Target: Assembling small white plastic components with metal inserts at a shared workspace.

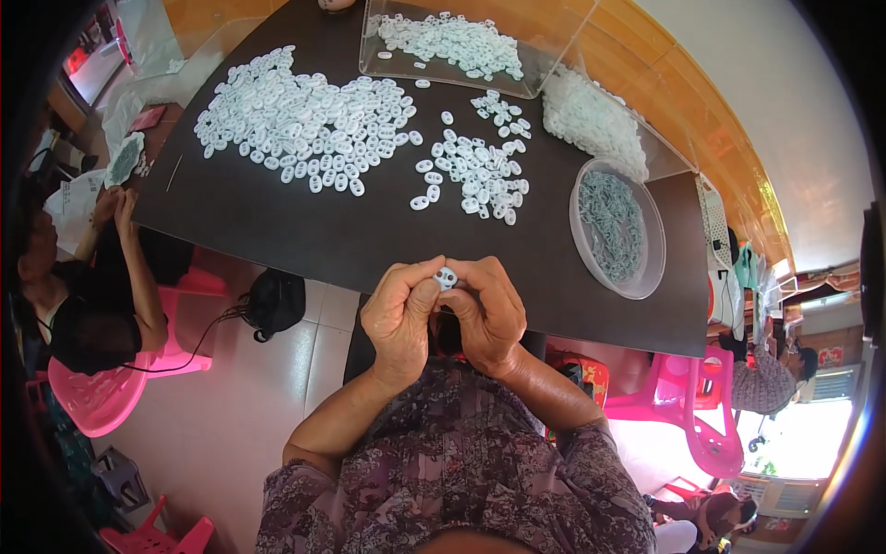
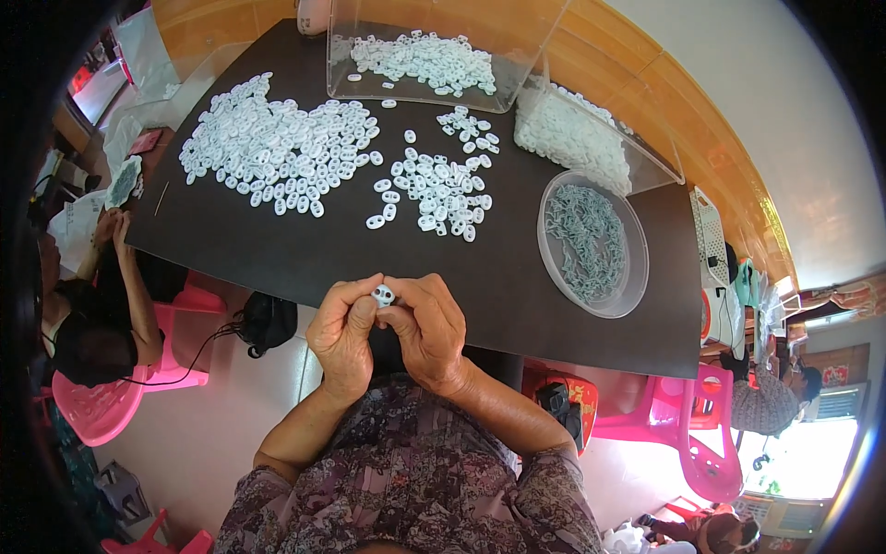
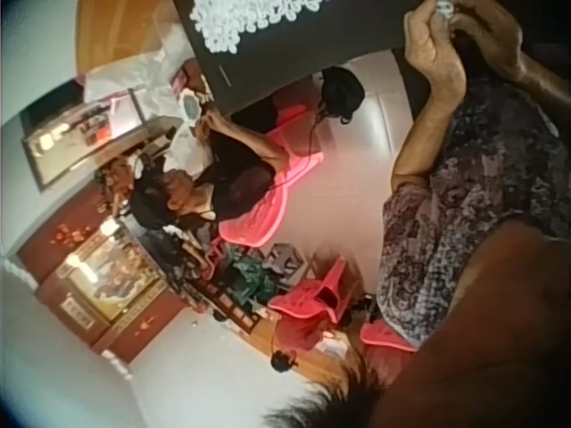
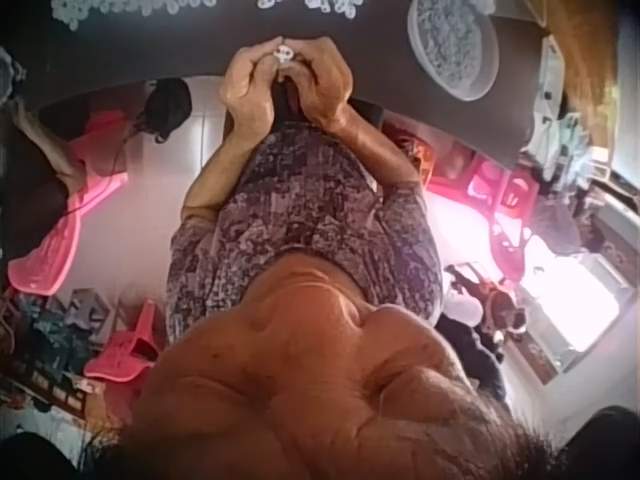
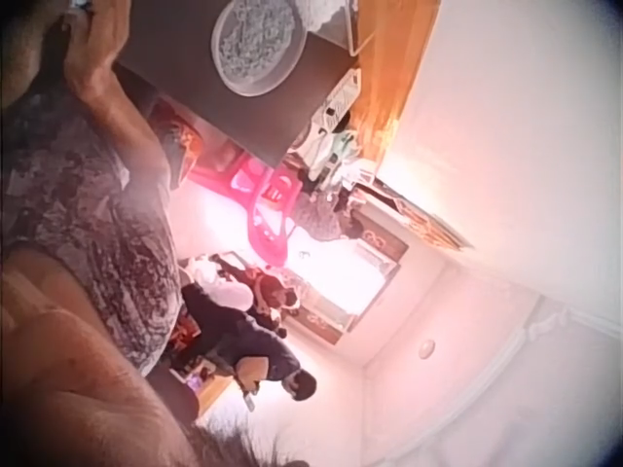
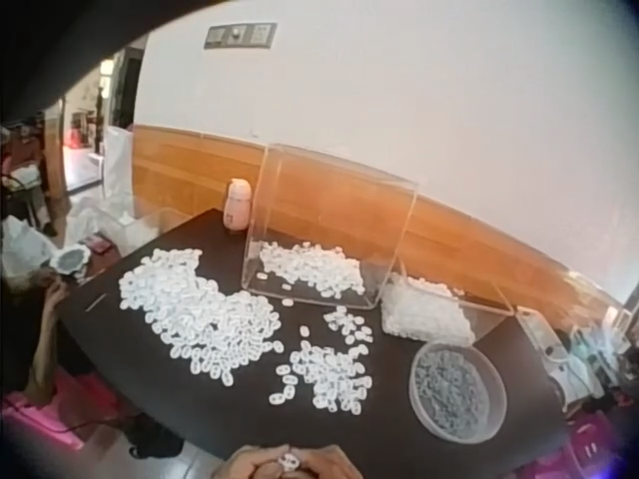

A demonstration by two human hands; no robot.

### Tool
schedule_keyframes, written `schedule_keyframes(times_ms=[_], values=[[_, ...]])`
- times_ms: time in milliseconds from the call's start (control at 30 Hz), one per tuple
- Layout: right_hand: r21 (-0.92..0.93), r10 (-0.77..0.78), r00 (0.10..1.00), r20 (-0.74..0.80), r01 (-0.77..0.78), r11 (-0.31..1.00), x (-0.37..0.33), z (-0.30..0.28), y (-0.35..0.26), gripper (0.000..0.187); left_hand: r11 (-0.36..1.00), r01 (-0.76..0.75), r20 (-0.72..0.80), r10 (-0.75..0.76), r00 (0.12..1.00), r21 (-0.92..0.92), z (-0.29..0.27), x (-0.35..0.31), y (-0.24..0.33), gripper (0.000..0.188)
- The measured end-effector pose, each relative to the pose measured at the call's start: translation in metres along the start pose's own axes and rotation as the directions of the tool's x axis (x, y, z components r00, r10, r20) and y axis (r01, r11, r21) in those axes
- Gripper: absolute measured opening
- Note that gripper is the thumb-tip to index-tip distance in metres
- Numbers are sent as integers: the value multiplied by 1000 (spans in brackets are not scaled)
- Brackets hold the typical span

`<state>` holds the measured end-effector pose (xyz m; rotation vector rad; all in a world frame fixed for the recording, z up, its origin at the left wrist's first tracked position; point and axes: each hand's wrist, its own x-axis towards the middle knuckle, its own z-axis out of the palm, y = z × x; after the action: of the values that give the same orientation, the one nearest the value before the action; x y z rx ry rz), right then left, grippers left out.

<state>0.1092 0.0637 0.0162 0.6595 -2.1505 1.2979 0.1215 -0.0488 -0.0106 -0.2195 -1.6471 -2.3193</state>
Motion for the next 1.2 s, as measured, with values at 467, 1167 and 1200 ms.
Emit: schedule_keyframes(times_ms=[467, 1167, 1200], values=[[5, -27, 999, 24, 27, 1000, -4, 2, -2, 27, 1000, 7, -3, -7, 1000, -28, -3, -5, 3, 23], [296, 473, 873, 116, -485, 823, 0, -10, -23, 12, 944, -192, 65, 181, 981, 267, -8, 0, 14, 19], [296, 474, 873, 116, -486, 823, 0, -10, -23, 12, 936, -207, 73, 194, 978, 285, -9, 0, 15, 19]])
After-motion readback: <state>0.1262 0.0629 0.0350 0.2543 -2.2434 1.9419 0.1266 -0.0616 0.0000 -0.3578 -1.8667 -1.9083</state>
